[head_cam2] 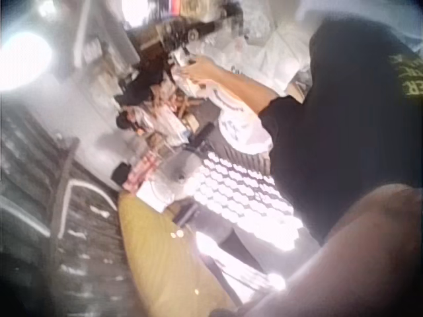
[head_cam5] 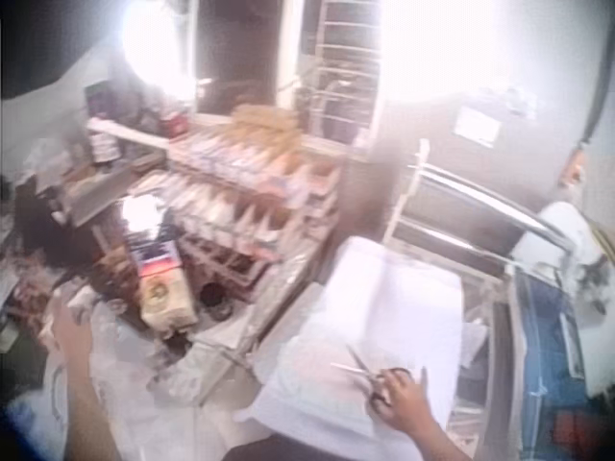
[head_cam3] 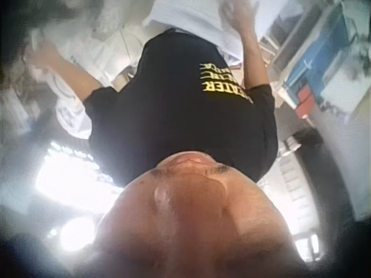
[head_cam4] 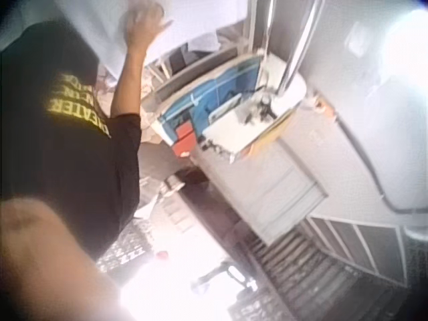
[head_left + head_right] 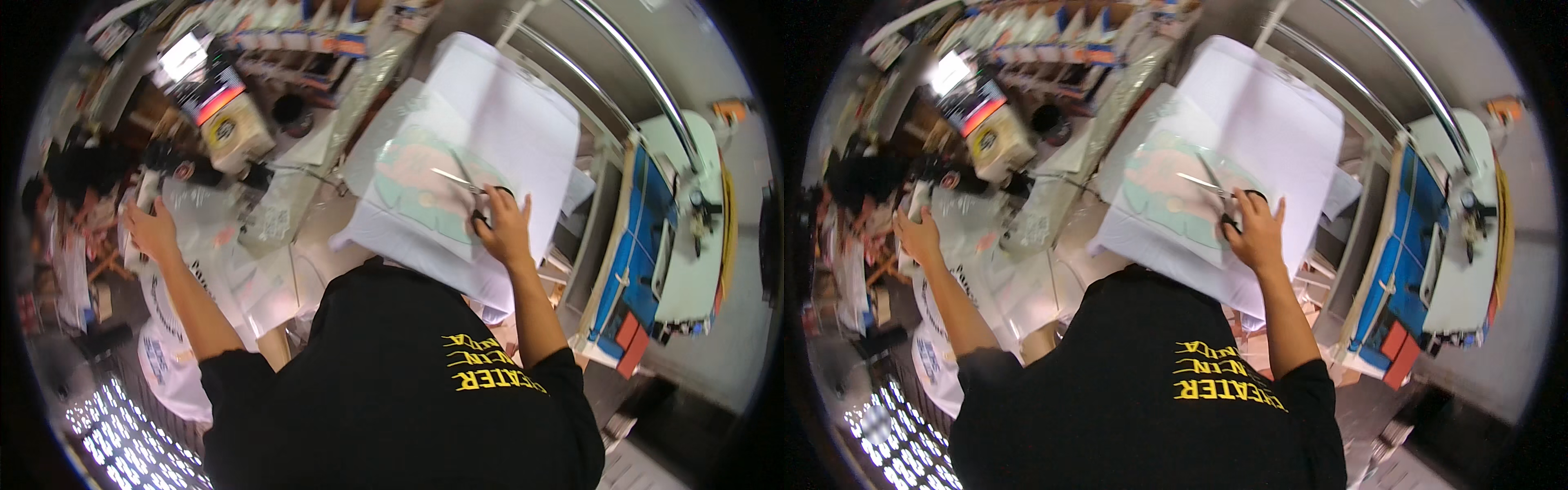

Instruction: The person prepares t-shirts for printing by aligning them on a heat press, cutting out transfer designs with scissors, and sorting printed materials from a cardboard organizer.

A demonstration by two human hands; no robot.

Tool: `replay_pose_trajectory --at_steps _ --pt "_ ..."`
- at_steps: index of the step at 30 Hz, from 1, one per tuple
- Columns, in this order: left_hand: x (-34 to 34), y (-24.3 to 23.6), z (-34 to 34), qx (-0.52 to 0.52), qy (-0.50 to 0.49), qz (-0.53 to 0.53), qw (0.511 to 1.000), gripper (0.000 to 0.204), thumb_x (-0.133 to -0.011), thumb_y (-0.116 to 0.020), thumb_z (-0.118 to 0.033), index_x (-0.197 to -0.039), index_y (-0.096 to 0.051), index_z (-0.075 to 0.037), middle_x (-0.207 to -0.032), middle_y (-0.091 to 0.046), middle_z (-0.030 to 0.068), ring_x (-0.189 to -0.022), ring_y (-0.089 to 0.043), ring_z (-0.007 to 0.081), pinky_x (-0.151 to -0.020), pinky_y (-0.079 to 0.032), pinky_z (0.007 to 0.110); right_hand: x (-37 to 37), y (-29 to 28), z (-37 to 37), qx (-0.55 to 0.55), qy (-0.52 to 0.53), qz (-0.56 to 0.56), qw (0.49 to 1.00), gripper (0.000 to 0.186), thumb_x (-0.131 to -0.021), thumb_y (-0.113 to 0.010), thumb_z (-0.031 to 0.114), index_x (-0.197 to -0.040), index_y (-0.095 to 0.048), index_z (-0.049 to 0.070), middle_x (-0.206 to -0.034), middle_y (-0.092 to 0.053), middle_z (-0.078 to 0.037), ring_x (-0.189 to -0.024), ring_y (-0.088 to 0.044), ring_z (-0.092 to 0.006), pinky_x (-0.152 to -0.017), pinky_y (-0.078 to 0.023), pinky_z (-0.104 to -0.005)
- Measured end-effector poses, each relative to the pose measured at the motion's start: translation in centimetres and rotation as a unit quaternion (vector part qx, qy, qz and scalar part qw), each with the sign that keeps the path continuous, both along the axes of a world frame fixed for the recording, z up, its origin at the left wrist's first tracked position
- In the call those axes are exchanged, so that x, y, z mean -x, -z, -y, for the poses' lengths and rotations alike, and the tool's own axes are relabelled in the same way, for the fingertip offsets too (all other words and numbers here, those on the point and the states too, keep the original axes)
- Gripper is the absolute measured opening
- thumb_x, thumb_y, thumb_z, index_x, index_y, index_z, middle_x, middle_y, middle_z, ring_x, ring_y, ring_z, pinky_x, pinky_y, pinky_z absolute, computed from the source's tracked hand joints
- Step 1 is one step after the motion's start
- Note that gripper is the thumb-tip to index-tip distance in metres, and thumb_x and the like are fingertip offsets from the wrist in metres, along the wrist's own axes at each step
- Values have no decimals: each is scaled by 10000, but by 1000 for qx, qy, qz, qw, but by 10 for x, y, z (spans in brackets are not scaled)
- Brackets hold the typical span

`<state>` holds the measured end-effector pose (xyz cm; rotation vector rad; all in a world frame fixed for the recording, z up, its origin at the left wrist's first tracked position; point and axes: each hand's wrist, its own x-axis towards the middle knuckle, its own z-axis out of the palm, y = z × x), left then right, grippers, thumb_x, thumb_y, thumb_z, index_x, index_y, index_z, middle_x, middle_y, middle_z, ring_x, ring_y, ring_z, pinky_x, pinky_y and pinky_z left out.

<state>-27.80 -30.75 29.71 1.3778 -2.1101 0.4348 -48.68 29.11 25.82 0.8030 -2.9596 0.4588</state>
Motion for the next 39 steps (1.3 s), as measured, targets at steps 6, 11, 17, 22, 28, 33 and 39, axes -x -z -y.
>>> replay_pose_trajectory --at_steps 6,11,17,22,28,33,39 --pt "168 23 -308 -279 657 -92 694 298 -773 -709 -88 -1060 -651 -35 -1048 -627 149 -1048 -557 356 -993 -395 443 -35 0 9 100 224 -29 969 627 -808 -698 314 -1306 -495 -7 -1161 -591 -199 -1081 -566 -336 -968 -387 -506" --pt "217 55 -450 -248 768 53 588 498 -851 -655 -320 -1261 -566 -52 -1351 -462 209 -1304 -372 434 -1108 -182 647 -80 -12 -27 334 301 209 868 514 -862 -703 145 -1324 -507 36 -911 -658 -145 -768 -669 -205 -643 -525 -318" --pt "246 72 -472 -147 808 202 534 768 -840 -589 -582 -1437 -445 -122 -1541 -262 255 -1403 -146 569 -1115 -57 692 -155 3 -73 573 392 315 647 501 -950 -625 183 -1381 -423 28 -858 -622 -86 -612 -623 -167 -547 -511 -266" --pt "252 62 -460 -124 839 217 484 764 -824 -603 -587 -1424 -464 -135 -1527 -297 236 -1395 -199 547 -1128 -99 667 -203 31 -73 624 333 417 571 546 -957 -624 249 -1409 -396 44 -946 -632 -93 -738 -648 -160 -606 -524 -265" --pt "271 69 -462 -122 849 188 478 740 -822 -629 -553 -1399 -486 -112 -1512 -340 190 -1398 -238 495 -1135 -109 656 -208 32 -55 576 319 438 612 495 -960 -620 234 -1382 -448 41 -969 -622 -84 -730 -633 -135 -572 -499 -234" --pt "239 53 -466 -176 874 168 421 651 -794 -723 -391 -1316 -534 -52 -1462 -423 144 -1412 -286 398 -1144 -128 634 -172 27 -29 590 379 393 594 431 -953 -602 160 -1337 -474 13 -918 -618 -64 -633 -624 -112 -456 -461 -219" --pt "215 66 -476 -214 887 128 390 400 -746 -744 -132 -1122 -632 -57 -1283 -587 94 -1291 -468 353 -1099 -302 603 -166 10 -30 555 382 397 624 469 -932 -654 227 -1291 -496 -31 -723 -603 -39 -532 -601 -94 -388 -419 -225"
